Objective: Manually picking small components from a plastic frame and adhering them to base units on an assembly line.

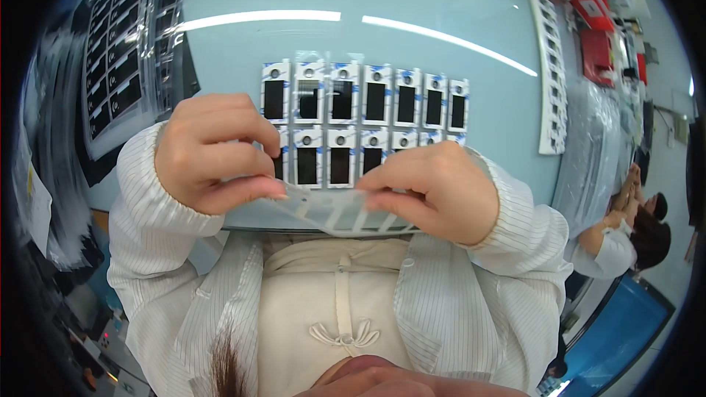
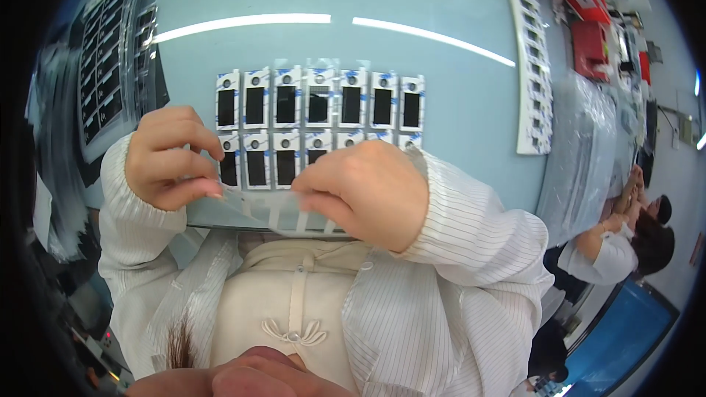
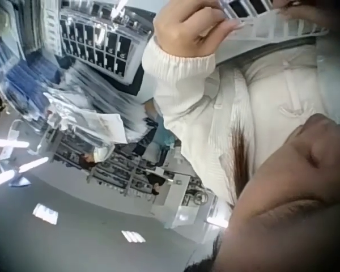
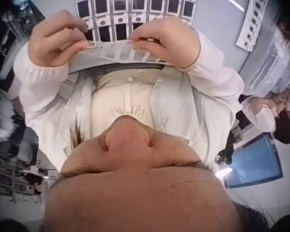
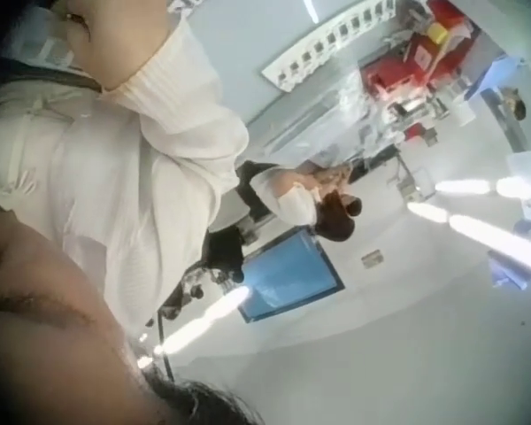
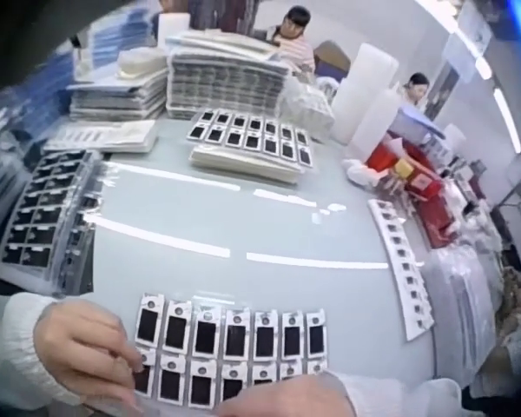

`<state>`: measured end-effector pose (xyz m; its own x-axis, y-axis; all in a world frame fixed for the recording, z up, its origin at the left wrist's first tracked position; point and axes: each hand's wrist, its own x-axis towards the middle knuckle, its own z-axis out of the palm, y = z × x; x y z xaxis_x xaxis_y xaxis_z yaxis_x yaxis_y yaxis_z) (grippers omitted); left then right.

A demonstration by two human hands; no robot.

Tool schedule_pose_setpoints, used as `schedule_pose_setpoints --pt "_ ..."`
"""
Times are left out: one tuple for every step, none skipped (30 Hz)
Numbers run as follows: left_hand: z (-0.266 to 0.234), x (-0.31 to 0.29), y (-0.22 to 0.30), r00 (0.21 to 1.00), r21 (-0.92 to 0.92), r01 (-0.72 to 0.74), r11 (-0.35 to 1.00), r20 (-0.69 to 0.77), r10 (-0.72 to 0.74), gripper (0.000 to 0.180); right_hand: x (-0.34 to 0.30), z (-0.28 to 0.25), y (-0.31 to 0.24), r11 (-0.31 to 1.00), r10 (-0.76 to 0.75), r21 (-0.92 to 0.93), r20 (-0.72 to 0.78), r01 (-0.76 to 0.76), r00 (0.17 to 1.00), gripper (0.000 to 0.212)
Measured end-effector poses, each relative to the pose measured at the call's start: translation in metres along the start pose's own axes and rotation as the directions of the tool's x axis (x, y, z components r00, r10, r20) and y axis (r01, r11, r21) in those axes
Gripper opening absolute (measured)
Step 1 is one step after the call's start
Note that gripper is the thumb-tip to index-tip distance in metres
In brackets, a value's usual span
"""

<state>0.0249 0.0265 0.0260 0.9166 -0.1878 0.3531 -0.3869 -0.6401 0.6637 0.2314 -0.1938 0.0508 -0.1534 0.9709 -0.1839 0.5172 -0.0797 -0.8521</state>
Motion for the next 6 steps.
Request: schedule_pose_setpoints --pt "0.001 0.006 0.002 0.996 0.106 0.002 0.994 -0.09 0.007 0.027 -0.005 0.0 0.001 0.999 -0.016 -0.045 -0.078 0.012 0.997 0.02" --pt "0.002 0.012 0.005 0.983 0.208 0.014 0.978 -0.179 0.025 0.03 -0.01 -0.002 0.002 0.996 -0.034 -0.091 -0.154 0.02 0.987 0.015" --pt "0.002 0.011 0.01 0.969 0.344 0.096 0.934 -0.248 -0.008 0.046 -0.016 -0.009 0.004 0.992 -0.015 -0.124 -0.181 -0.007 0.983 0.015" --pt "0.001 0.011 0.01 0.97 0.35 0.078 0.933 -0.243 0.01 0.046 -0.024 -0.015 0.009 0.991 -0.016 -0.133 -0.197 -0.01 0.98 0.015" --pt "-0.001 0.009 0.009 0.93 0.377 0.174 0.91 -0.366 -0.026 0.054 -0.032 -0.021 0.016 0.994 0.108 0.025 -0.32 -0.105 0.941 0.013" --pt "-0.001 0.008 0.007 0.872 0.389 0.275 0.879 -0.487 -0.057 0.062 -0.041 -0.028 0.026 0.966 0.239 0.194 -0.414 -0.171 0.878 0.012"
